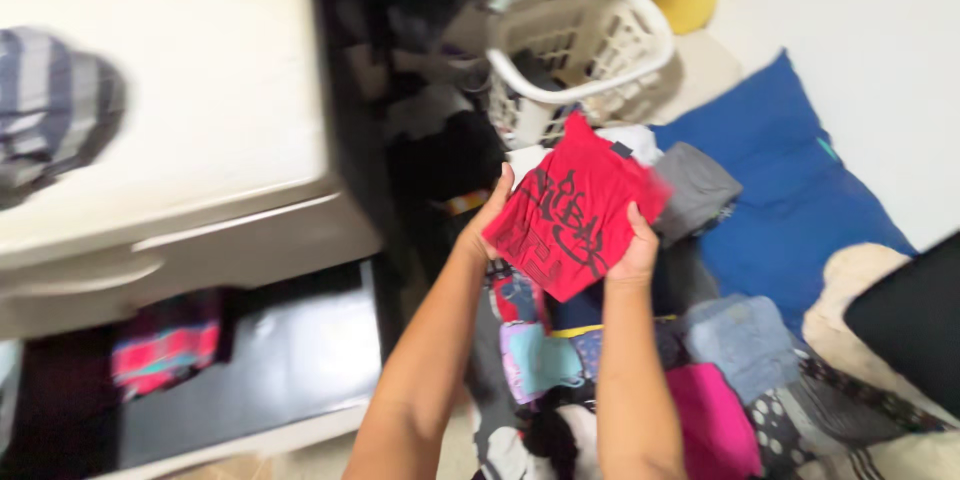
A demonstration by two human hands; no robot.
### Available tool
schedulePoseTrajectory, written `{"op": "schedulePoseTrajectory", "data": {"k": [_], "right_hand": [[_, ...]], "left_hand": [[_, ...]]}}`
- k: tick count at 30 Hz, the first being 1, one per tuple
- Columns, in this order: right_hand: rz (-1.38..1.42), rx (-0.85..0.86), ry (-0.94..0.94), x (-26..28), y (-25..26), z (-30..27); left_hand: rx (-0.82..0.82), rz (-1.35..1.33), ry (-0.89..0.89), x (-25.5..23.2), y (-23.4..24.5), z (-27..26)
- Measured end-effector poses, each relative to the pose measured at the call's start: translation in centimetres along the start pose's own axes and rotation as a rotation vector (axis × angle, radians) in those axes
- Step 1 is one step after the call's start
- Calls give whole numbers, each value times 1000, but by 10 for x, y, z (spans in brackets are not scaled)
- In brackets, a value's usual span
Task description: The person folds various clothing items including shirts, pants, and shorts, then places them into a drawer. The person handles each item individually, folding them neatly before stacking them inside the drawer.
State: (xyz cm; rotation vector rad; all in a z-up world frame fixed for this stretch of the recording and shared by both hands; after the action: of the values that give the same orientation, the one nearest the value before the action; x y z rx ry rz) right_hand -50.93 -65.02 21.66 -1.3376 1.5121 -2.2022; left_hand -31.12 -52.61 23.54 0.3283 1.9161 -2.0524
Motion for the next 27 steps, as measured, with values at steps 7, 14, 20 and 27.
{"op": "schedulePoseTrajectory", "data": {"k": [7, 14, 20, 27], "right_hand": [[65, 61, -310, -92, -74, -29], [94, 240, -477, -219, -164, -80], [190, 135, -873, -357, -196, -114], [-79, -43, -1241, -511, -194, -69]], "left_hand": [[-149, 236, -26, -88, -9, -151], [-198, 344, -56, -131, 34, -304], [-411, 271, -107, -169, 99, -438], [-846, 529, -264, -219, 174, -540]]}}
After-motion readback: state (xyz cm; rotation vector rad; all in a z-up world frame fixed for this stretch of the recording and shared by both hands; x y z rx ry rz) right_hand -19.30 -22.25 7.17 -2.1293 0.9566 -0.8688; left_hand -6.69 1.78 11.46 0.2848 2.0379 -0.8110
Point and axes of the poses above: each hand's wrist, its own z-axis towards the middle knuckle, its own y-axis out of the back of the hand, x = y × z, the point moved 1 cm from there along z, towards the middle knuckle, and after that the axes turned 9 degrees about -y, right-handed, at the moved point
